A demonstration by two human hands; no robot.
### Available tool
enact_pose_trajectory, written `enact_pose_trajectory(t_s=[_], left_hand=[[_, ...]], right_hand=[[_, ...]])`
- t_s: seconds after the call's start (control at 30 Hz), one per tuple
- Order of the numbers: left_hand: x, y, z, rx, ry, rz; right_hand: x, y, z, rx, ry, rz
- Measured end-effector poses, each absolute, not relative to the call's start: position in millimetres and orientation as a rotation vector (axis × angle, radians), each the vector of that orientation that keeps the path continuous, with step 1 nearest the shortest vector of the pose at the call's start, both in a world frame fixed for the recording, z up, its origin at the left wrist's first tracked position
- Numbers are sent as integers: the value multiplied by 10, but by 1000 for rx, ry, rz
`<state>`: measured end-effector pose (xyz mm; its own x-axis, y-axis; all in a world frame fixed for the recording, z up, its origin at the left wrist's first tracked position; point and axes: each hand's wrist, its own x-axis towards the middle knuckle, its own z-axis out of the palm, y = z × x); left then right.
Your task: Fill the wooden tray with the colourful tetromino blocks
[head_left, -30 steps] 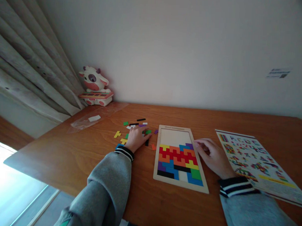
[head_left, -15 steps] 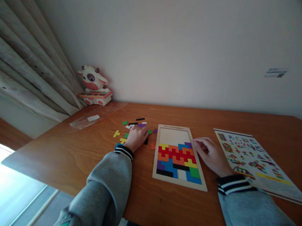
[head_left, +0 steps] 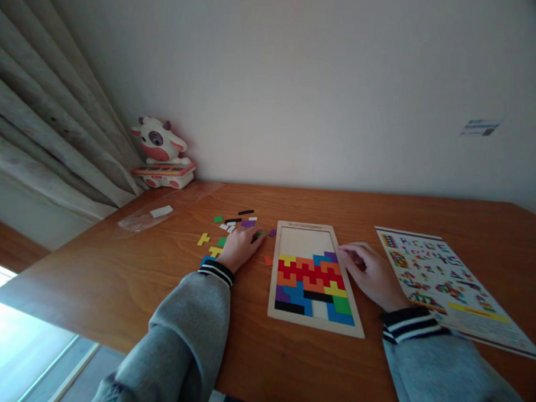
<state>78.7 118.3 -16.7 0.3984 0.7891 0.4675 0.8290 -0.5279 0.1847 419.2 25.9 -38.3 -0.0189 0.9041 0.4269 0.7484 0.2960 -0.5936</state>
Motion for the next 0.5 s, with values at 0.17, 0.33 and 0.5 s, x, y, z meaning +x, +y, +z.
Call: enact_pose_trajectory(t_s=[0.17,0.33,0.5], left_hand=[[855,1084,-118,-2620,-1297,-890],[1130,665,32,-2815,-709,-1134],[1368,278,145,-2948,-248,-751]], right_hand=[[4170,246,-350,-1490,-1789,249],[4138,234,-306,-1482,-1782,252],[4148,233,-293,-1464,-1796,274]])
